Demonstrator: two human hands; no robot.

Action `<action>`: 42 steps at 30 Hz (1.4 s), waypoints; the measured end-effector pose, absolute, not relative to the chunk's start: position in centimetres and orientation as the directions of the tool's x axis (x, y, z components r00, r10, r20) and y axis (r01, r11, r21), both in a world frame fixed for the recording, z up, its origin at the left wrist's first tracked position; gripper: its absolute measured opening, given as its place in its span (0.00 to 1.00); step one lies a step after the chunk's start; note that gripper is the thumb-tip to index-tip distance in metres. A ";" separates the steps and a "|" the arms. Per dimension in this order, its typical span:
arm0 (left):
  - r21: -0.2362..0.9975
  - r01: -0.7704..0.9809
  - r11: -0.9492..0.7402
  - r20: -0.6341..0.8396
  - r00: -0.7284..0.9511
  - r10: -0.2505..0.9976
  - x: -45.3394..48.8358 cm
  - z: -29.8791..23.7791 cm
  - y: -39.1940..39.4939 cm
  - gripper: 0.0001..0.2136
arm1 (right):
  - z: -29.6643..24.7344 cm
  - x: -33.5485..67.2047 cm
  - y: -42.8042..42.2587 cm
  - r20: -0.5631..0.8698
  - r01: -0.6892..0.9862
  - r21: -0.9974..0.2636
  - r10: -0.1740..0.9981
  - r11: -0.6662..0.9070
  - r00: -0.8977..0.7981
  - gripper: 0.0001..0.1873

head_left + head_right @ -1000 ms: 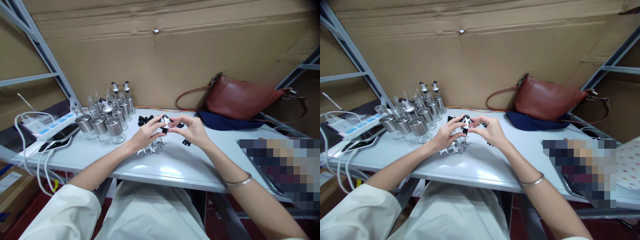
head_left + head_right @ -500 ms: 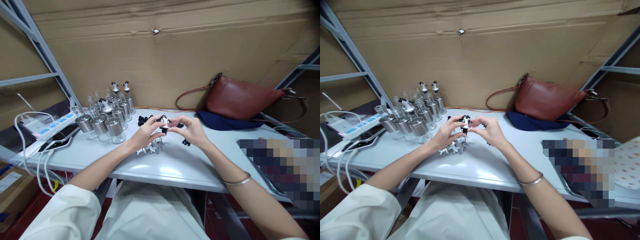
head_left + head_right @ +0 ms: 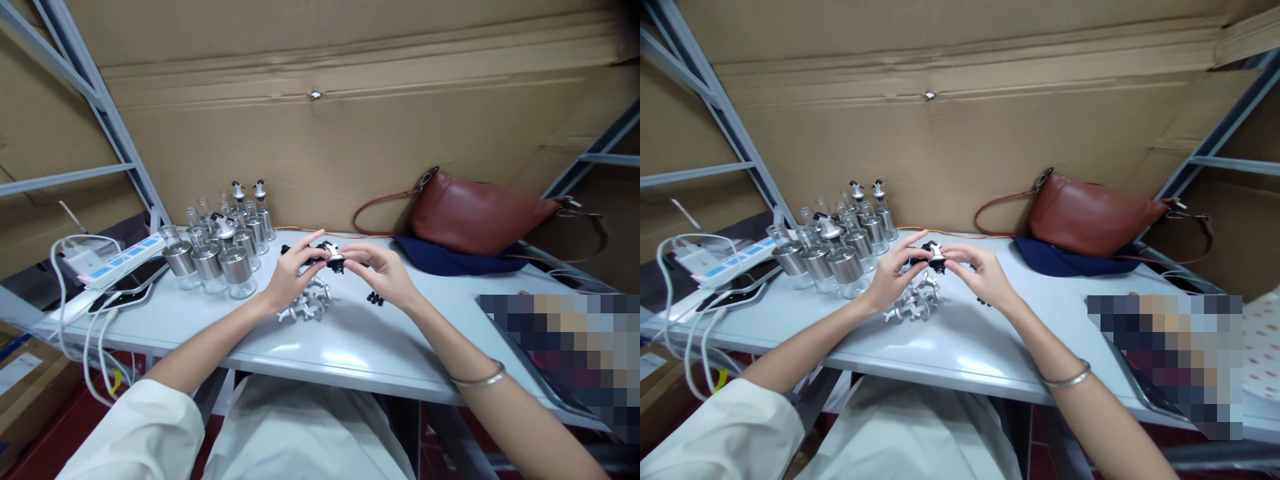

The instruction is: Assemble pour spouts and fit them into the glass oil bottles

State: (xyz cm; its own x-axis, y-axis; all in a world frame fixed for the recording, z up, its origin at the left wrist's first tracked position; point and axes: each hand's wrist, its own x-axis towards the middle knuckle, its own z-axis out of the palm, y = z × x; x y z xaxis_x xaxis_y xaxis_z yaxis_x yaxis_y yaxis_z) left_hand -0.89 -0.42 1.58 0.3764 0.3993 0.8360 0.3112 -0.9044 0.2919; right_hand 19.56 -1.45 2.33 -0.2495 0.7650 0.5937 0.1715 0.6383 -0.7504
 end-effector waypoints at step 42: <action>0.357 0.213 -0.910 0.798 0.437 0.415 -0.4 0.1 0.3 0.13 | 1.6 19.1 -1.8 0.482 0.273 -0.738 0.764 0.618 -0.429 0.15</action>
State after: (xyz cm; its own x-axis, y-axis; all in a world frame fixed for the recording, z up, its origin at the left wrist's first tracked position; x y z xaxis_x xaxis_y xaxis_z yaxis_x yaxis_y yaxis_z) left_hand -0.45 0.26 0.05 0.4372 0.4154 0.7976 0.2127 -0.9095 0.3571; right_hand 19.10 -1.84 1.60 -0.4287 0.7644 0.4815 0.2729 0.6177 -0.7375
